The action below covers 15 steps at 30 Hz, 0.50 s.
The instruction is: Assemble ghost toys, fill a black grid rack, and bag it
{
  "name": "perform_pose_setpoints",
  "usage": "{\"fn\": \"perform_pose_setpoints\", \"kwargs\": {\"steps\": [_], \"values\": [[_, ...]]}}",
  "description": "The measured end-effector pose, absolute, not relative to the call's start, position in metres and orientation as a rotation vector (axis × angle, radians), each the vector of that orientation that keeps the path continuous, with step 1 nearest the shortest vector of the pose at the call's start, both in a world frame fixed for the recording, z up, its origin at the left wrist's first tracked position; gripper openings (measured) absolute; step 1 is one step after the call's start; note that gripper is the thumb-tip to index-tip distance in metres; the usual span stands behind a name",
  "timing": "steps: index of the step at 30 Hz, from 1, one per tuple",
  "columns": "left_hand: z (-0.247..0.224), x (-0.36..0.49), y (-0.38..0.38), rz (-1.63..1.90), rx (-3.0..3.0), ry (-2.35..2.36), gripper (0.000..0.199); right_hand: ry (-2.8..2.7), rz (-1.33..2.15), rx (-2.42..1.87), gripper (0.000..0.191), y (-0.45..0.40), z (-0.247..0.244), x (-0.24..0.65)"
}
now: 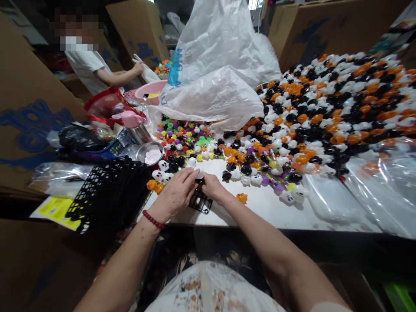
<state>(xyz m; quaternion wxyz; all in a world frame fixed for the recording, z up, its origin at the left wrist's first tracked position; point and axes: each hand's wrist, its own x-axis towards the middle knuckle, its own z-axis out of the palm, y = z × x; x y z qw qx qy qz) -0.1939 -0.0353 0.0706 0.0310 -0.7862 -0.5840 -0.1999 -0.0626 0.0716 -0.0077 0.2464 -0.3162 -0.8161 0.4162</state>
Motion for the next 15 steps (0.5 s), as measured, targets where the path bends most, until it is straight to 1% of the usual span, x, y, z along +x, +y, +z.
{"fn": "perform_pose_setpoints", "kwargs": {"steps": [5, 8, 13, 15], "values": [[0.074, -0.193, -0.032, -0.527, -2.44, -1.761, 0.04, -2.408, 1.145, -0.809, 0.019, 0.078, -0.007, -0.062], [0.071, -0.194, -0.029, -0.467, -2.462, -1.764, 0.042, -2.427, 1.131, -0.809, 0.021, 0.081, -0.012, -0.062], [0.066, -0.198, -0.027, -0.463, -2.447, -1.777, 0.044, -2.457, 1.079, -0.847, 0.027, 0.081, -0.017, -0.063], [0.07, -0.199, -0.025, -0.465, -2.437, -1.775, 0.047, -2.457, 1.067, -0.857, 0.025, 0.082, -0.019, -0.065]]}}
